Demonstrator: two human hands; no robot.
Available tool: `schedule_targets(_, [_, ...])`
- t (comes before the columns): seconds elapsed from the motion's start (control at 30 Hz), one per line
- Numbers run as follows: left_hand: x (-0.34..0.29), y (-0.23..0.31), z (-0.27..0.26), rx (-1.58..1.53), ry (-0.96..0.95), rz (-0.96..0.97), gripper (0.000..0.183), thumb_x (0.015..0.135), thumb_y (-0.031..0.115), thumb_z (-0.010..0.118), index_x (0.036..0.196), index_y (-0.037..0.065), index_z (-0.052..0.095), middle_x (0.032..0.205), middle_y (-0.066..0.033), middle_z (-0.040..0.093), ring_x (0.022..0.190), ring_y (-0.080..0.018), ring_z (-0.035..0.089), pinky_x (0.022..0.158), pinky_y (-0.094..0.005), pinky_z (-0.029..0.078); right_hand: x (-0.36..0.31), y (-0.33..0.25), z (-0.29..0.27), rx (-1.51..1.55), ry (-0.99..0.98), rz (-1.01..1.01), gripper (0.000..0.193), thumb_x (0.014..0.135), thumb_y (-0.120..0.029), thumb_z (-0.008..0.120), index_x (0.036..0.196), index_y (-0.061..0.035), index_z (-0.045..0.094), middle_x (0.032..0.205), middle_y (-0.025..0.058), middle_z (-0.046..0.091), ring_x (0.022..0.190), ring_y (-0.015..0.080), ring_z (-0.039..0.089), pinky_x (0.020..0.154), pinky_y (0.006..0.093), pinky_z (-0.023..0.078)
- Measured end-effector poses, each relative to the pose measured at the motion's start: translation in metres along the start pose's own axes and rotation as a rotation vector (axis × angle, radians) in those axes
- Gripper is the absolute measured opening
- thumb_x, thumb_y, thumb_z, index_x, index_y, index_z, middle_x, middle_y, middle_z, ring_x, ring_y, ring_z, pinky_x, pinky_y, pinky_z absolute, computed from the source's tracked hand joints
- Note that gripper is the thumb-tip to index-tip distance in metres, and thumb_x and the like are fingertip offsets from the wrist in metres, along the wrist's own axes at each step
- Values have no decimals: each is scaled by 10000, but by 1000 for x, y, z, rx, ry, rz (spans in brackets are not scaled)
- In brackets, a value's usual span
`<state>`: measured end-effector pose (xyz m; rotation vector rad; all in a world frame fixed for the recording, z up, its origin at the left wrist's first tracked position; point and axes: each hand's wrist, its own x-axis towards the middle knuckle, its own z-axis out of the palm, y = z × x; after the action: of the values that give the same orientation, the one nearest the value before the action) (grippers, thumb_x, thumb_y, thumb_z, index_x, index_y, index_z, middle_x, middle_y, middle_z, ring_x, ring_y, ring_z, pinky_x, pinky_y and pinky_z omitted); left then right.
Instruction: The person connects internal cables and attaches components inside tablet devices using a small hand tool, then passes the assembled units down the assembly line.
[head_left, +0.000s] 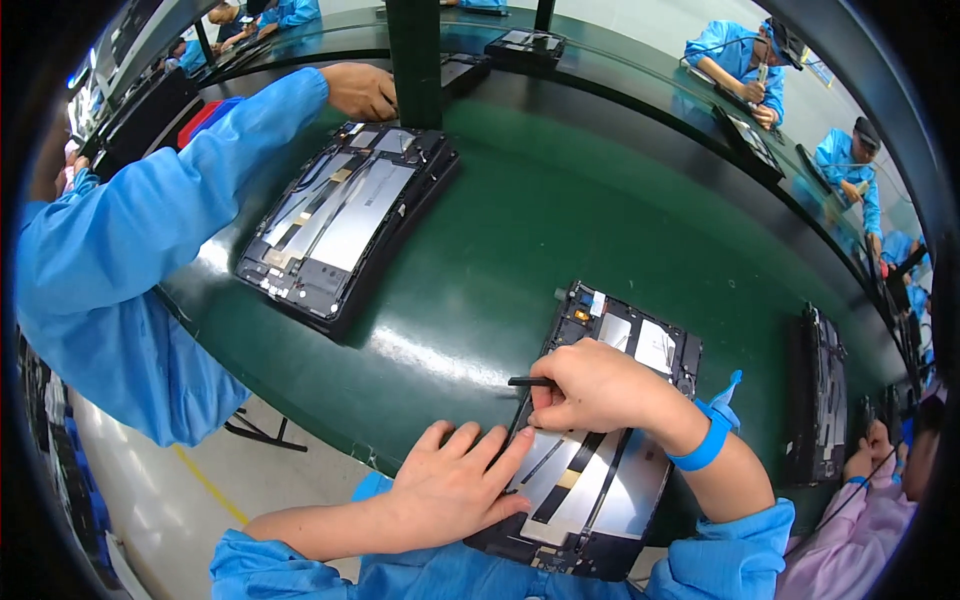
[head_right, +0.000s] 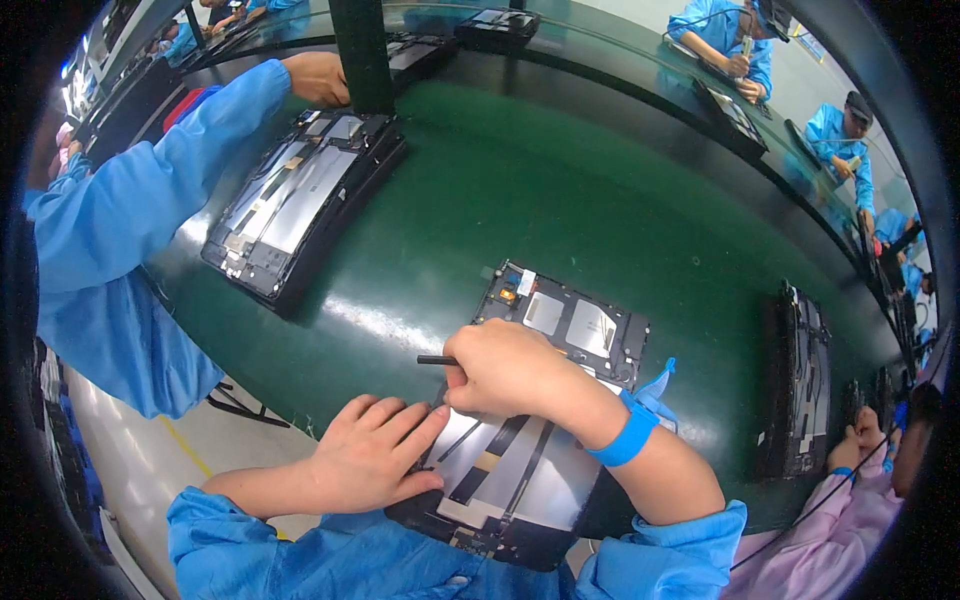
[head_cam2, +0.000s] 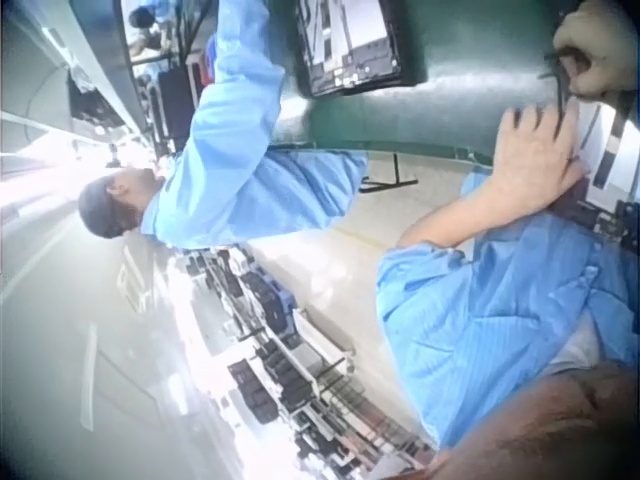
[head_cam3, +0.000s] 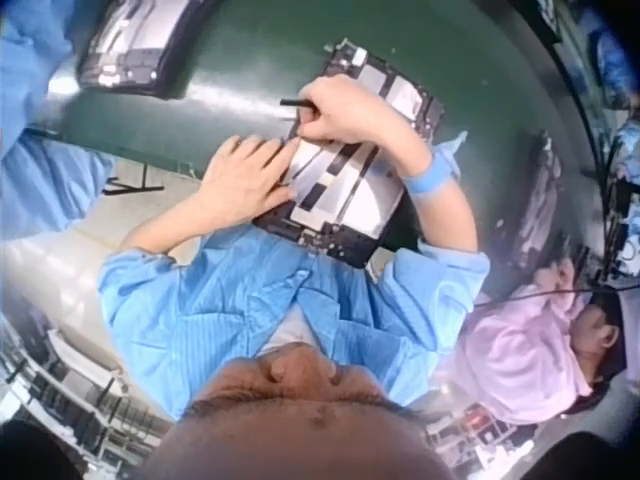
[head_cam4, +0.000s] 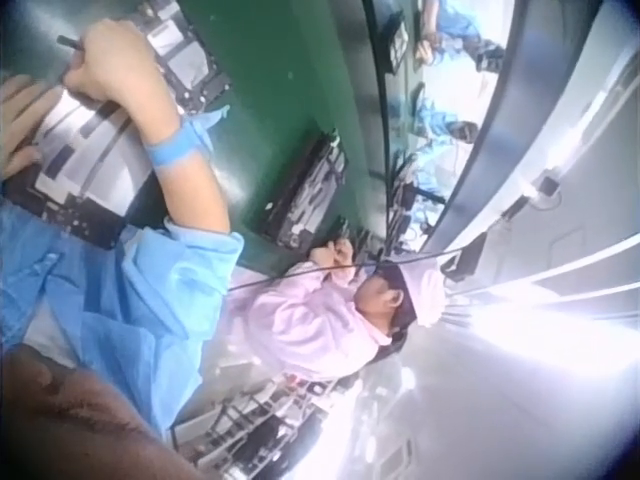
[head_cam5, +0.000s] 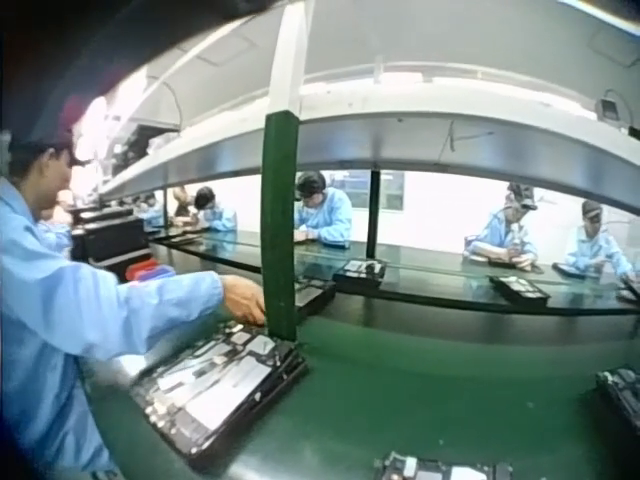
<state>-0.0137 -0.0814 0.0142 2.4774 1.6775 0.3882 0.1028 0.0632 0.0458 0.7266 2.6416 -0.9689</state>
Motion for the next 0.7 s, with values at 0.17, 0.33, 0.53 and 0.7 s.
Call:
schedule_targets(0.17, [4,-3,-5,4,-40,-4,497,678,376,511,1027,29,444,912,-100,473,807,-221,446,697,-347,352,2,4,-16,25,-52,-140,136,589,-131,537,626,-1,550,586,145,549,593,274,555,555,321,433])
schedule_targets(0.33, [5,-4,-4,-15,-48,-15,490,681,374,508,1031,36,445,916,-109,470,811,-230,440,717,-363,342,4,13,-14,108,-47,-193,196,660,-192,553,640,2,535,529,107,525,498,219,525,483,286,400])
schedule_targets(0.53, [4,-7,-5,-30,-67,-21,497,680,374,508,1045,43,441,925,-123,465,823,-239,428,734,-382,327,6,9,-10,131,-57,-138,144,575,-128,529,616,10,541,574,141,545,575,268,553,540,314,434])
schedule_targets(0.7, [8,-11,-4,-44,15,30,473,685,345,494,1037,34,441,838,-120,465,732,-222,426,671,-375,339,4,12,-3,4,80,-157,162,592,-179,588,581,-31,524,486,72,507,471,219,515,453,290,390])
